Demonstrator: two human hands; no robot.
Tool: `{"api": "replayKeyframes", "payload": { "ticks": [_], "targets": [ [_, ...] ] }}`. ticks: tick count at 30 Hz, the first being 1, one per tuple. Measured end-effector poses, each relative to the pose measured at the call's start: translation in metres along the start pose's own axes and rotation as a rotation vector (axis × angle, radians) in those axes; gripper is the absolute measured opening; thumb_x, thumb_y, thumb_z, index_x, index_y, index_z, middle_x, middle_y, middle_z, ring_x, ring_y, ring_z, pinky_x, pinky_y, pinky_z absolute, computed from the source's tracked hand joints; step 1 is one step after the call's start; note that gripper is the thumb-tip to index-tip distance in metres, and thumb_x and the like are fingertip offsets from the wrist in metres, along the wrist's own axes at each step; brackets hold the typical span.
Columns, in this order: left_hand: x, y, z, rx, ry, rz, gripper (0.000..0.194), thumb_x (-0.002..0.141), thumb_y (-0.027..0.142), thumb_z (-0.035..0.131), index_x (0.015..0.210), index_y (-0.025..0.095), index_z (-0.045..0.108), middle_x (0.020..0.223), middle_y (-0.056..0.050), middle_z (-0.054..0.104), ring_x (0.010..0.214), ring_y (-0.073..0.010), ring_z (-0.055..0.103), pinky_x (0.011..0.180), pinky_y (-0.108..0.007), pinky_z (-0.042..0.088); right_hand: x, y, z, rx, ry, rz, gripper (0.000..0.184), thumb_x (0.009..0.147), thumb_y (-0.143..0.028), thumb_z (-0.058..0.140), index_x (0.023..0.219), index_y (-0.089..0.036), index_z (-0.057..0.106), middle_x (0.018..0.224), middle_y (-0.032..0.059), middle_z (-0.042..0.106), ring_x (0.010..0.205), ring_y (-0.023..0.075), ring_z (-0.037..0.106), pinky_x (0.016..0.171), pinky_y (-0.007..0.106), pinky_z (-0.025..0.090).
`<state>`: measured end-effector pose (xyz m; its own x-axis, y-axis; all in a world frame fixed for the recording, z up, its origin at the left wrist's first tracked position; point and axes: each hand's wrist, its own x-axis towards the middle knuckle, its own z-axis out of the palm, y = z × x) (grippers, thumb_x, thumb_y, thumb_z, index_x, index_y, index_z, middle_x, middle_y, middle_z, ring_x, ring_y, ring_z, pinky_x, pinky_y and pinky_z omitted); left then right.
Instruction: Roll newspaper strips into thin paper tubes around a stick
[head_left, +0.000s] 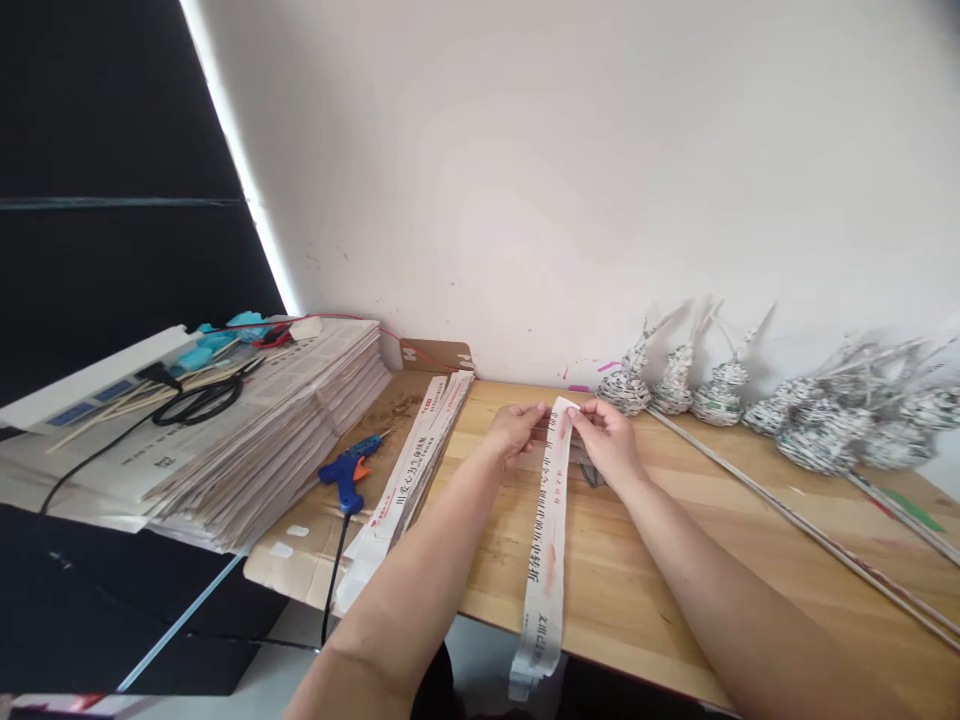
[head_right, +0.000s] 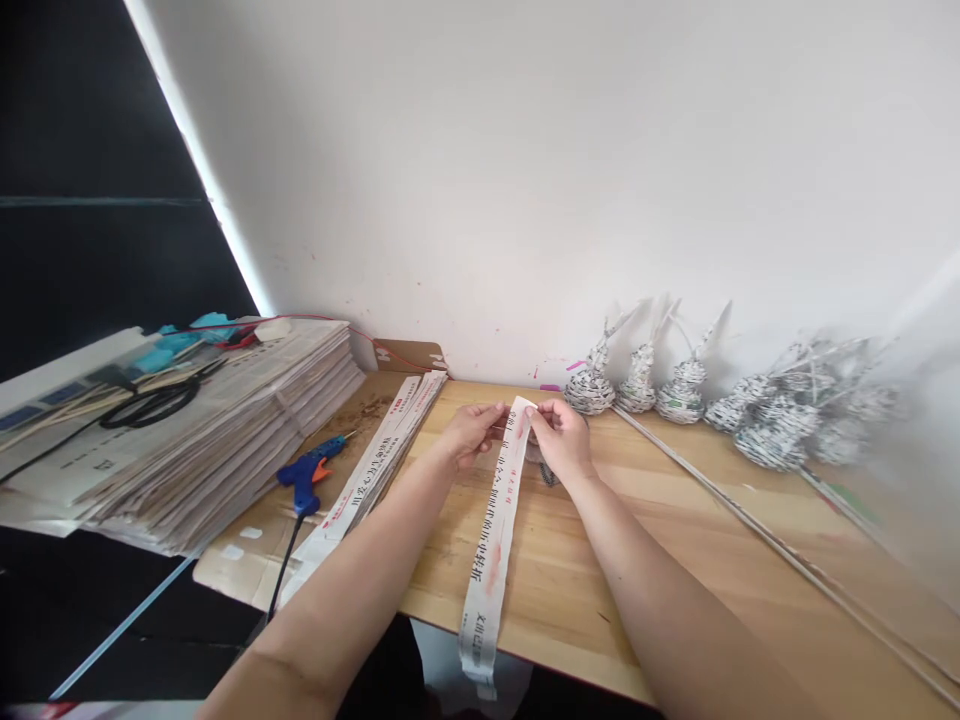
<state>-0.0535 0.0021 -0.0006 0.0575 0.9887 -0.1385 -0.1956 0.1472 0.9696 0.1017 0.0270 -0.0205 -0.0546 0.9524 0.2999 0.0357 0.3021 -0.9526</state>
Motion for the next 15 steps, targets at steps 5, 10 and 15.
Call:
{"api": "replayKeyframes", "payload": {
  "ticks": [5,10,15],
  "targets": [
    [0.005,-0.004,-0.019,-0.083,0.111,0.040,0.038,0.081,0.045,0.062,0.098,0.011,0.070,0.103,-0.017,0.070,0.073,-0.0152,0.069,0.035,-0.015,0.021,0.004,0.016,0.002,-0.038,-0.041,0.068,0.030,0.072,-0.049,0.069,0.077,-0.022,0.058,0.071,0.0024,0.065,0.065,0.0180,0.062,0.063,0.031,0.051],
    [0.002,-0.005,-0.017,-0.189,-0.034,0.042,0.063,0.070,0.039,0.076,0.125,0.016,0.059,0.111,-0.016,0.067,0.070,-0.0131,0.066,0.037,-0.014,0.030,0.003,0.020,0.003,-0.085,-0.092,0.061,0.031,0.073,-0.051,0.068,0.076,-0.022,0.059,0.068,0.0003,0.063,0.059,0.0160,0.059,0.057,0.028,0.048],
    [-0.001,-0.012,-0.009,-0.032,-0.166,-0.073,0.041,0.060,0.033,0.083,0.093,0.011,0.072,0.076,-0.006,0.068,0.056,-0.0090,0.057,0.043,-0.017,0.042,0.003,0.018,0.000,-0.106,-0.105,0.058,0.031,0.073,-0.052,0.068,0.076,-0.023,0.060,0.070,0.0011,0.064,0.063,0.0177,0.059,0.059,0.030,0.047]
  ]
}}
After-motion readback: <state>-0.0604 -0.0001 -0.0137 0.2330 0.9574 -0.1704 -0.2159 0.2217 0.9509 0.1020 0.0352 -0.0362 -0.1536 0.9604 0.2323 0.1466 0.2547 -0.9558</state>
